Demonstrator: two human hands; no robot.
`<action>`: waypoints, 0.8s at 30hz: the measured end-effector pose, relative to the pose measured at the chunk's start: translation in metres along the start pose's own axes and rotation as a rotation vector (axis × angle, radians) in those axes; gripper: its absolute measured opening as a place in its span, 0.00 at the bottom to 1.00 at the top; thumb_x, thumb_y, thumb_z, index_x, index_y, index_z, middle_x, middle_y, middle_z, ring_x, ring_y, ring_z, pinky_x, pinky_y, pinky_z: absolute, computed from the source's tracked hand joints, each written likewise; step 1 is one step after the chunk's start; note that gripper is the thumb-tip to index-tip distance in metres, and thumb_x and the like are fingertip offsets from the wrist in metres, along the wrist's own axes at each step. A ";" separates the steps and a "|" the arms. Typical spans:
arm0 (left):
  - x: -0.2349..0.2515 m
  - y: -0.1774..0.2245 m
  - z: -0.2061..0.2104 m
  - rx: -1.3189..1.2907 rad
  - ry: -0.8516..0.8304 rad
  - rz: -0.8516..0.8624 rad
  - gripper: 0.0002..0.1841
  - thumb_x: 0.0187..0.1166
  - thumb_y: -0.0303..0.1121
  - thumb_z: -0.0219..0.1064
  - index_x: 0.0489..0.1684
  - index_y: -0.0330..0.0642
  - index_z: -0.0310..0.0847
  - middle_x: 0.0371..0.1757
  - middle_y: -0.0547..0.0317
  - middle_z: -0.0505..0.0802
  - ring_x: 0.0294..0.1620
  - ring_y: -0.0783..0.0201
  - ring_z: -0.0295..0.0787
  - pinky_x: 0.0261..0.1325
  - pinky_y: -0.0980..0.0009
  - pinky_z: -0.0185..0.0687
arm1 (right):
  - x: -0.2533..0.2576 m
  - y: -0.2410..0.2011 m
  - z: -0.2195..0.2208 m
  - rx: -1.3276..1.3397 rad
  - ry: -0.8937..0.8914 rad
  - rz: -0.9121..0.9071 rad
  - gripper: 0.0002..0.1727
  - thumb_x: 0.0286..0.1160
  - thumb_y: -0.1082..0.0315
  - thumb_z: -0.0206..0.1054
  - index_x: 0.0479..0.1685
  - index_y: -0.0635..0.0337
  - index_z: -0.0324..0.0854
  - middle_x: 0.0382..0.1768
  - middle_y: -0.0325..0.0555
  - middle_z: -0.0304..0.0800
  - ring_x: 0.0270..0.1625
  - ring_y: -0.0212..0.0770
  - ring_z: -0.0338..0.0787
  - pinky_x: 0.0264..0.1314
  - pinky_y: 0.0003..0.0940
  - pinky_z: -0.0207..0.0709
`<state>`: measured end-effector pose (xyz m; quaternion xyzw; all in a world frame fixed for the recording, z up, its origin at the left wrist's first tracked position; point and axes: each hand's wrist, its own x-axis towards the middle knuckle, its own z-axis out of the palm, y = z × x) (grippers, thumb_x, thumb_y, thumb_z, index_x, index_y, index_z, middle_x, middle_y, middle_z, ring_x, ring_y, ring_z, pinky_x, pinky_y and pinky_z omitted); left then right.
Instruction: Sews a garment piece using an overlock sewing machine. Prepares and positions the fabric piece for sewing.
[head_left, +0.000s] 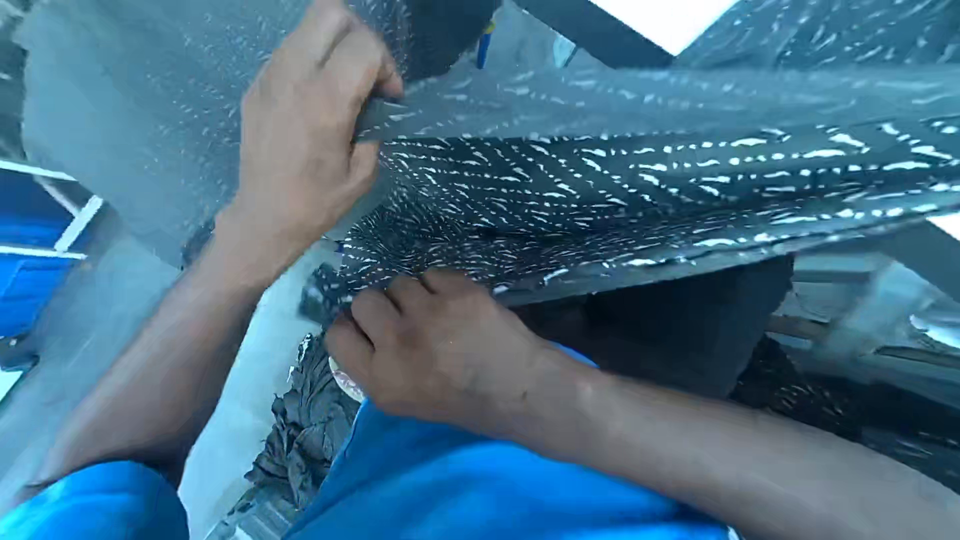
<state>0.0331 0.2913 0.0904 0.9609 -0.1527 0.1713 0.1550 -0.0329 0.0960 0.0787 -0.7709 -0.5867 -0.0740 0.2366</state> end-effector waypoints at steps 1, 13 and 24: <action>-0.006 -0.005 0.004 -0.048 0.003 -0.003 0.13 0.77 0.26 0.59 0.51 0.41 0.89 0.56 0.42 0.91 0.60 0.43 0.86 0.60 0.46 0.78 | 0.001 -0.003 0.000 0.083 -0.052 0.028 0.10 0.82 0.68 0.59 0.42 0.54 0.88 0.29 0.44 0.85 0.29 0.45 0.86 0.24 0.36 0.74; -0.057 -0.021 0.023 -1.379 0.258 -0.490 0.09 0.85 0.28 0.60 0.51 0.42 0.87 0.39 0.68 0.94 0.37 0.76 0.90 0.43 0.75 0.90 | 0.063 0.045 -0.020 0.280 -0.012 0.203 0.06 0.80 0.65 0.68 0.45 0.52 0.90 0.33 0.37 0.91 0.32 0.35 0.90 0.32 0.36 0.85; -0.052 -0.007 0.016 -1.607 0.620 -0.576 0.03 0.81 0.24 0.68 0.43 0.36 0.88 0.35 0.59 0.93 0.35 0.73 0.90 0.43 0.74 0.90 | 0.101 0.074 -0.057 0.514 -0.108 0.311 0.03 0.77 0.62 0.72 0.44 0.46 0.87 0.29 0.24 0.88 0.27 0.20 0.85 0.26 0.15 0.80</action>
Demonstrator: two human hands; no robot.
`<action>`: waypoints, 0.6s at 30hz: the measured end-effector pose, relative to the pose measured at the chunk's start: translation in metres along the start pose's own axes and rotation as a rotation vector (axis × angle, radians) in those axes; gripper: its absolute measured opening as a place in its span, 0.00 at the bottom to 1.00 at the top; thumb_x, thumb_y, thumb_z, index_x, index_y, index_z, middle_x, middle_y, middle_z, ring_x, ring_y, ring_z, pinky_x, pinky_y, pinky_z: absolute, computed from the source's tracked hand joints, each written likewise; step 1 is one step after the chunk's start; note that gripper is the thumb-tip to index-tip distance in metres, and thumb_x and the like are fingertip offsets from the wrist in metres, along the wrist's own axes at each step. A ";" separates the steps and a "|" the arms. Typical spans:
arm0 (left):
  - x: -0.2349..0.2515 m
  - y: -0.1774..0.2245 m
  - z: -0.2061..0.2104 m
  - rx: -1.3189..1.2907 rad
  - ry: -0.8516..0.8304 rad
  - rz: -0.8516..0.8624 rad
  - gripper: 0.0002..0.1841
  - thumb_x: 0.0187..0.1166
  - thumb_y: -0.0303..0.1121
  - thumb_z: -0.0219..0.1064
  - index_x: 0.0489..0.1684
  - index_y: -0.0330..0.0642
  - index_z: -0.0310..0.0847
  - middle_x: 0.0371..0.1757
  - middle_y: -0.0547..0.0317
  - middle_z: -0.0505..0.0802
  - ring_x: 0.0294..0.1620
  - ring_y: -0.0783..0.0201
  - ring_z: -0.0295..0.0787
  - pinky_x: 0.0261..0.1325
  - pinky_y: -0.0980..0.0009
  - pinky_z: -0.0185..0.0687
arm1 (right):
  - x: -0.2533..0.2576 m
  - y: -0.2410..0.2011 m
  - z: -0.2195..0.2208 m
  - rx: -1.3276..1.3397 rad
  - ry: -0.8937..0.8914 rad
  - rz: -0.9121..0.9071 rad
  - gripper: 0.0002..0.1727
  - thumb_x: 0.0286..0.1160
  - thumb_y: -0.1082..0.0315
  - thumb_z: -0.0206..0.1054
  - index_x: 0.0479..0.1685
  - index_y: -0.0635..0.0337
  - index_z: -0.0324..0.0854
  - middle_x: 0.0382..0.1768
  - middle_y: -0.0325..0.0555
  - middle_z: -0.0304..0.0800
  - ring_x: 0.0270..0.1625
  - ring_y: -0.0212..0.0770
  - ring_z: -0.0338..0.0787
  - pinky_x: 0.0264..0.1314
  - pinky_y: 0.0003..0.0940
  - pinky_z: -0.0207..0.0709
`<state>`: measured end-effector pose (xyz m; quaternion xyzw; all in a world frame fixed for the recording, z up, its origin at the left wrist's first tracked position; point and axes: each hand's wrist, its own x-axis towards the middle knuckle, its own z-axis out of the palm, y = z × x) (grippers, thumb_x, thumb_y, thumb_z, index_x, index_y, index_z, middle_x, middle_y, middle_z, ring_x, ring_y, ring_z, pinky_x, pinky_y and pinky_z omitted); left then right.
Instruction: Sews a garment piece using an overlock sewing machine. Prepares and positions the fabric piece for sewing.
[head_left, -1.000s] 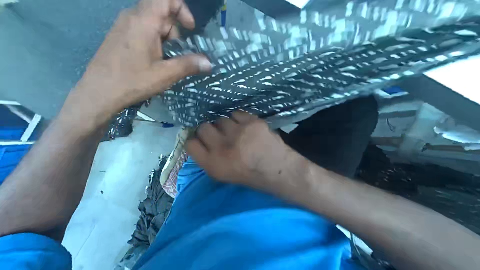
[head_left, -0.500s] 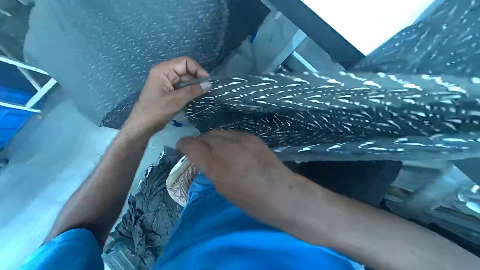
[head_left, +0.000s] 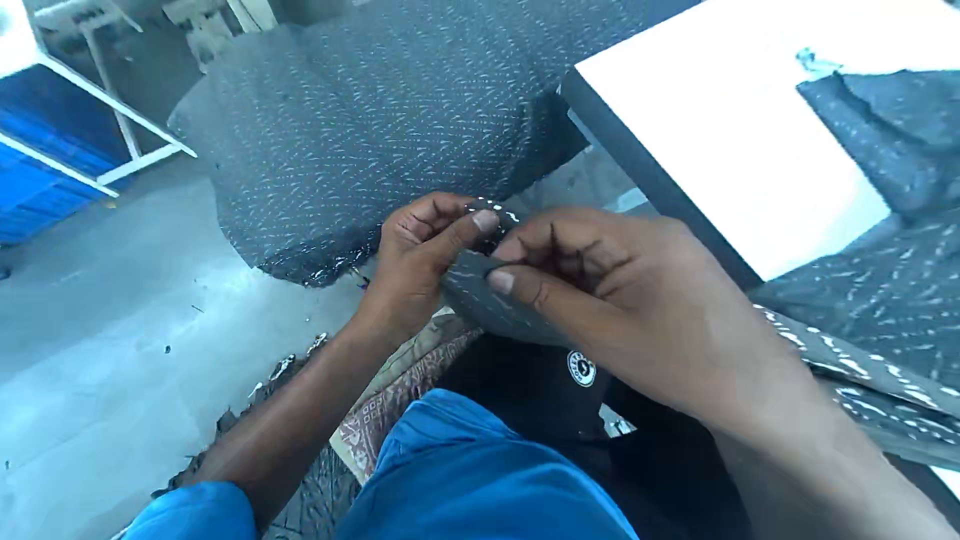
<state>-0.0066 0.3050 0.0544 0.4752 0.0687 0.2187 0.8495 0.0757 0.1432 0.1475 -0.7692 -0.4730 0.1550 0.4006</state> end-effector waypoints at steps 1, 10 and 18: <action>-0.001 0.002 0.001 -0.006 0.013 0.017 0.03 0.81 0.24 0.67 0.43 0.37 0.87 0.35 0.59 0.93 0.36 0.73 0.90 0.44 0.74 0.90 | 0.005 0.001 0.001 -0.006 0.012 0.018 0.04 0.76 0.64 0.72 0.44 0.47 0.86 0.30 0.25 0.88 0.27 0.21 0.86 0.26 0.17 0.81; -0.010 0.009 0.002 0.094 0.009 0.061 0.11 0.90 0.29 0.58 0.50 0.38 0.88 0.41 0.62 0.91 0.42 0.74 0.87 0.50 0.75 0.85 | 0.025 0.005 -0.003 0.017 0.076 0.088 0.10 0.70 0.69 0.77 0.46 0.50 0.85 0.33 0.30 0.92 0.31 0.26 0.90 0.31 0.20 0.85; -0.010 0.008 0.012 0.065 0.053 0.034 0.11 0.90 0.31 0.60 0.45 0.38 0.88 0.37 0.61 0.89 0.39 0.73 0.86 0.48 0.75 0.85 | 0.026 0.008 -0.001 0.012 0.125 0.085 0.05 0.71 0.66 0.78 0.42 0.50 0.89 0.30 0.31 0.91 0.28 0.26 0.87 0.25 0.20 0.80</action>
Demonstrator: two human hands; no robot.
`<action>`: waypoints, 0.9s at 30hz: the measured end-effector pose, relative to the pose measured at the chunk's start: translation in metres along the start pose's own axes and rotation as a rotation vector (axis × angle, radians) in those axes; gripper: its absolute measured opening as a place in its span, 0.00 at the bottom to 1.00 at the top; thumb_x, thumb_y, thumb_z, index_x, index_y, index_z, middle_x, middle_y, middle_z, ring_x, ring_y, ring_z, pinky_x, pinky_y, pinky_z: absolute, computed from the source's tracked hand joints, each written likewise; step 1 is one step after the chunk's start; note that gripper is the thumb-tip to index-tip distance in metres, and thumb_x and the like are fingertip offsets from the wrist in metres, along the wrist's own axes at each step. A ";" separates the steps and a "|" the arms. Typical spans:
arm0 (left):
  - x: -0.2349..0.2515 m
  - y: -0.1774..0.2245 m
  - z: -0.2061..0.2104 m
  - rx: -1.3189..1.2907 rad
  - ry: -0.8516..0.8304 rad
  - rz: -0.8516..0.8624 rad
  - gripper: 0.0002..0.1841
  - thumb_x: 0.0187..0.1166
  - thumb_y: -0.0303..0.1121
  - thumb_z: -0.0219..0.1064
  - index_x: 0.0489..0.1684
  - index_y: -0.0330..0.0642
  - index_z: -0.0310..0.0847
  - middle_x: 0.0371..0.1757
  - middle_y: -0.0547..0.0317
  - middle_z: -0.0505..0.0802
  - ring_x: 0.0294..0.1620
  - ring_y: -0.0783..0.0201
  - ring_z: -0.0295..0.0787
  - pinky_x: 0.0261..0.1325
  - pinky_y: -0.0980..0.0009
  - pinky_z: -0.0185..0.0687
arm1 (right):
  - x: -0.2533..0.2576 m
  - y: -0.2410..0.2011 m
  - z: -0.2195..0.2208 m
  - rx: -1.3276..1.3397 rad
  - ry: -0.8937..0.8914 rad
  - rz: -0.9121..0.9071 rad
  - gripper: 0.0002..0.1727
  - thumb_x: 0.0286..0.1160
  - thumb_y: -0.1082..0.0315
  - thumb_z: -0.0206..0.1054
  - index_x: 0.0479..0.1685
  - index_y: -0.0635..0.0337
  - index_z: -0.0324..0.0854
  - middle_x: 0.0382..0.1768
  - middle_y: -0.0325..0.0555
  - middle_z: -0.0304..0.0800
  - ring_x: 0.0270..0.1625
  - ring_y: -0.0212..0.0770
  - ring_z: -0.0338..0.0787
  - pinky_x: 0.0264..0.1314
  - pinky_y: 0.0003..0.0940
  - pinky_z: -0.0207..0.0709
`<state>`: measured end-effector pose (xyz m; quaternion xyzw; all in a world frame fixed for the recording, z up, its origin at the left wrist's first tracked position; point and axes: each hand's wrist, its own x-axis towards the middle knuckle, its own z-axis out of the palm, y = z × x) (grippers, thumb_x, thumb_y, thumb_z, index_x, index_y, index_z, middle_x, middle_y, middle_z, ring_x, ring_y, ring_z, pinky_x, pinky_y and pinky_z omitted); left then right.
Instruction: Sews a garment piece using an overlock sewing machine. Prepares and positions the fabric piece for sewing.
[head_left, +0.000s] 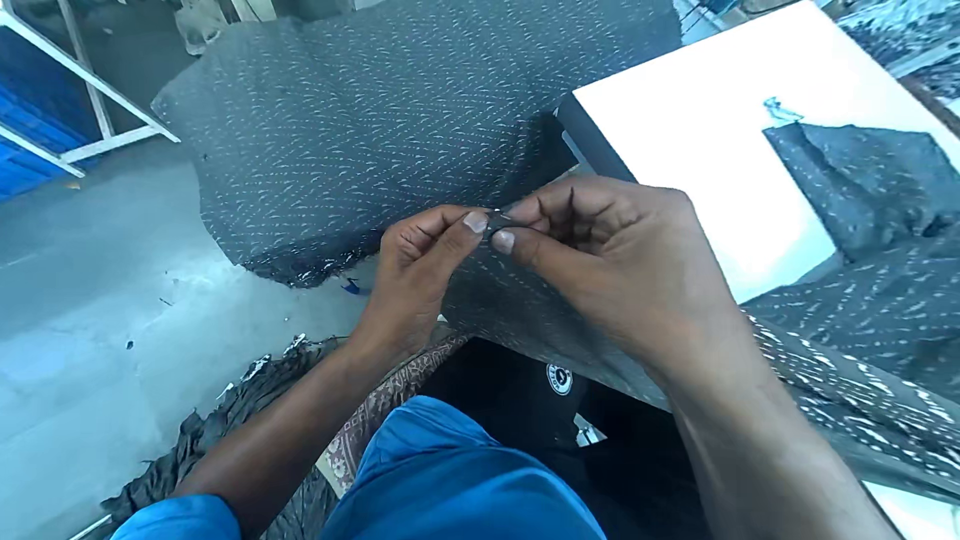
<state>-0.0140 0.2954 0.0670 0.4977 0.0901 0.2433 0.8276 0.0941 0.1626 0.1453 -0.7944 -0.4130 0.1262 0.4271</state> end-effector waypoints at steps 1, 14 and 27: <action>0.000 0.001 0.001 0.006 0.005 -0.006 0.11 0.90 0.32 0.60 0.44 0.39 0.88 0.36 0.62 0.88 0.37 0.73 0.84 0.46 0.76 0.84 | -0.002 -0.001 -0.001 -0.025 -0.001 -0.018 0.04 0.73 0.64 0.77 0.41 0.49 0.90 0.29 0.29 0.90 0.27 0.25 0.86 0.24 0.19 0.79; 0.000 0.004 -0.002 0.005 -0.111 0.127 0.09 0.79 0.22 0.70 0.53 0.30 0.87 0.45 0.54 0.94 0.42 0.69 0.91 0.50 0.73 0.89 | 0.000 -0.008 -0.010 -0.018 -0.021 -0.046 0.05 0.75 0.67 0.75 0.43 0.51 0.84 0.29 0.31 0.89 0.26 0.26 0.86 0.24 0.18 0.78; 0.001 0.008 0.004 -0.129 0.019 -0.109 0.05 0.83 0.26 0.67 0.44 0.37 0.89 0.39 0.54 0.94 0.39 0.68 0.93 0.47 0.70 0.92 | -0.023 0.014 -0.028 -0.003 -0.064 -0.072 0.17 0.71 0.65 0.77 0.57 0.52 0.80 0.43 0.33 0.92 0.39 0.28 0.92 0.40 0.23 0.90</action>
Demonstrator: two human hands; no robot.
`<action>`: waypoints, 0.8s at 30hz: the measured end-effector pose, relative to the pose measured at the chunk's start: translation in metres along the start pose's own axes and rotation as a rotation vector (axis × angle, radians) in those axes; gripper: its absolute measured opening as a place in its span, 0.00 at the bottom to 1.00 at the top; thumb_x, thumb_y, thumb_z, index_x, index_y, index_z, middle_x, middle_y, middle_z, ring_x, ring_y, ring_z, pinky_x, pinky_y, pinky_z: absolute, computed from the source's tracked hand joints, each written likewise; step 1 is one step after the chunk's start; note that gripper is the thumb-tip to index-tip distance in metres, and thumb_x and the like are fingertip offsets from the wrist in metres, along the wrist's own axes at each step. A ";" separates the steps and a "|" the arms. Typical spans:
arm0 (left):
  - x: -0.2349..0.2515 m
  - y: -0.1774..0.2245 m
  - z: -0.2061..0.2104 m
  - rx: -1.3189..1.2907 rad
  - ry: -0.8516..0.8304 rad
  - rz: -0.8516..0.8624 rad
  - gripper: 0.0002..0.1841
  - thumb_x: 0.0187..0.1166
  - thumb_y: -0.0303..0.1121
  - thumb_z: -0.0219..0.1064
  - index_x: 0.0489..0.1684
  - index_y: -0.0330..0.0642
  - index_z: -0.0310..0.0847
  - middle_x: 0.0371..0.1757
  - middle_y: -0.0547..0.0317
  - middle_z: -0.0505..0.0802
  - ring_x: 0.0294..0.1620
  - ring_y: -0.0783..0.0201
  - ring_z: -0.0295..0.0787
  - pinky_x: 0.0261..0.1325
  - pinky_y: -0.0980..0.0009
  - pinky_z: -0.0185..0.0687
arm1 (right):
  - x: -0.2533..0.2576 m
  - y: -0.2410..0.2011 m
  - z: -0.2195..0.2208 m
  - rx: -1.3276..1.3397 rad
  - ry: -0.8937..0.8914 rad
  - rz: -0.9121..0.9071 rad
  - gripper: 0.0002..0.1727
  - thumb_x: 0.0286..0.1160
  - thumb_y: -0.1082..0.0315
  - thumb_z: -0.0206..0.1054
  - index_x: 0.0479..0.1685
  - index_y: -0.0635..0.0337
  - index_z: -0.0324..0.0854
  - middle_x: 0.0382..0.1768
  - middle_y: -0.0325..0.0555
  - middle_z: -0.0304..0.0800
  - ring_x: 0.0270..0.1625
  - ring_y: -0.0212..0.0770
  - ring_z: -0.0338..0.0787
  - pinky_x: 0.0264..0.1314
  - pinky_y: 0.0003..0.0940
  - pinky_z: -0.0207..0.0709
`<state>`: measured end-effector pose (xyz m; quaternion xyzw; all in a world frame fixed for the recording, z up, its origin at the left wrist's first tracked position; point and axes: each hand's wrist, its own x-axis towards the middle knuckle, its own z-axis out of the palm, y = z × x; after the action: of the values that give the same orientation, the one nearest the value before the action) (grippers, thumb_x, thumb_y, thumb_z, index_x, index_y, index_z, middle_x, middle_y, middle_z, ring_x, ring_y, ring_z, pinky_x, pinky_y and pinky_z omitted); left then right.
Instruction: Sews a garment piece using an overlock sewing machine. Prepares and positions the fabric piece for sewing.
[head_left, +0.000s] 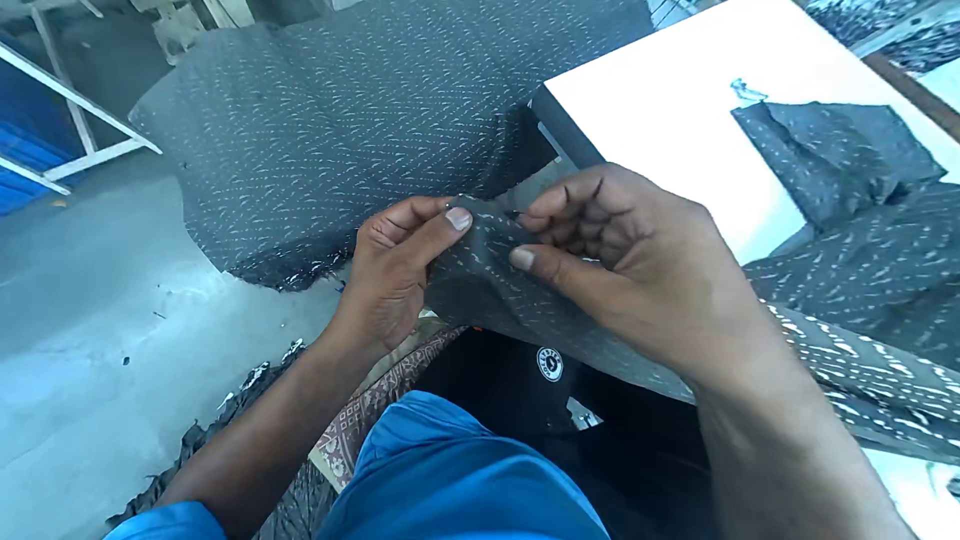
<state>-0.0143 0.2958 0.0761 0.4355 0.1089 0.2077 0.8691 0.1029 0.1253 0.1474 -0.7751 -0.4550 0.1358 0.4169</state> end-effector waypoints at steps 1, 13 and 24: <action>0.000 -0.001 0.000 0.035 -0.009 0.046 0.04 0.81 0.25 0.68 0.44 0.36 0.89 0.39 0.54 0.94 0.39 0.68 0.92 0.48 0.70 0.92 | 0.000 0.001 -0.001 -0.044 -0.014 0.039 0.15 0.72 0.62 0.77 0.55 0.50 0.80 0.38 0.30 0.90 0.35 0.26 0.90 0.35 0.20 0.87; 0.008 -0.012 -0.007 0.338 -0.029 0.475 0.06 0.73 0.20 0.75 0.44 0.34 0.89 0.38 0.57 0.95 0.37 0.69 0.91 0.46 0.73 0.91 | 0.014 -0.009 0.008 -0.037 -0.079 0.047 0.05 0.73 0.64 0.69 0.32 0.46 0.79 0.22 0.28 0.80 0.21 0.24 0.78 0.17 0.19 0.68; 0.007 -0.008 -0.016 0.264 -0.082 0.361 0.04 0.79 0.24 0.71 0.46 0.36 0.88 0.38 0.60 0.94 0.36 0.72 0.90 0.43 0.76 0.90 | 0.025 -0.022 0.016 0.377 0.010 0.113 0.16 0.66 0.76 0.79 0.46 0.56 0.78 0.32 0.39 0.87 0.28 0.32 0.85 0.25 0.19 0.79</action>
<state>-0.0119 0.3061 0.0607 0.5661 0.0200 0.3257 0.7570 0.0943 0.1596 0.1581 -0.7080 -0.3754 0.2380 0.5487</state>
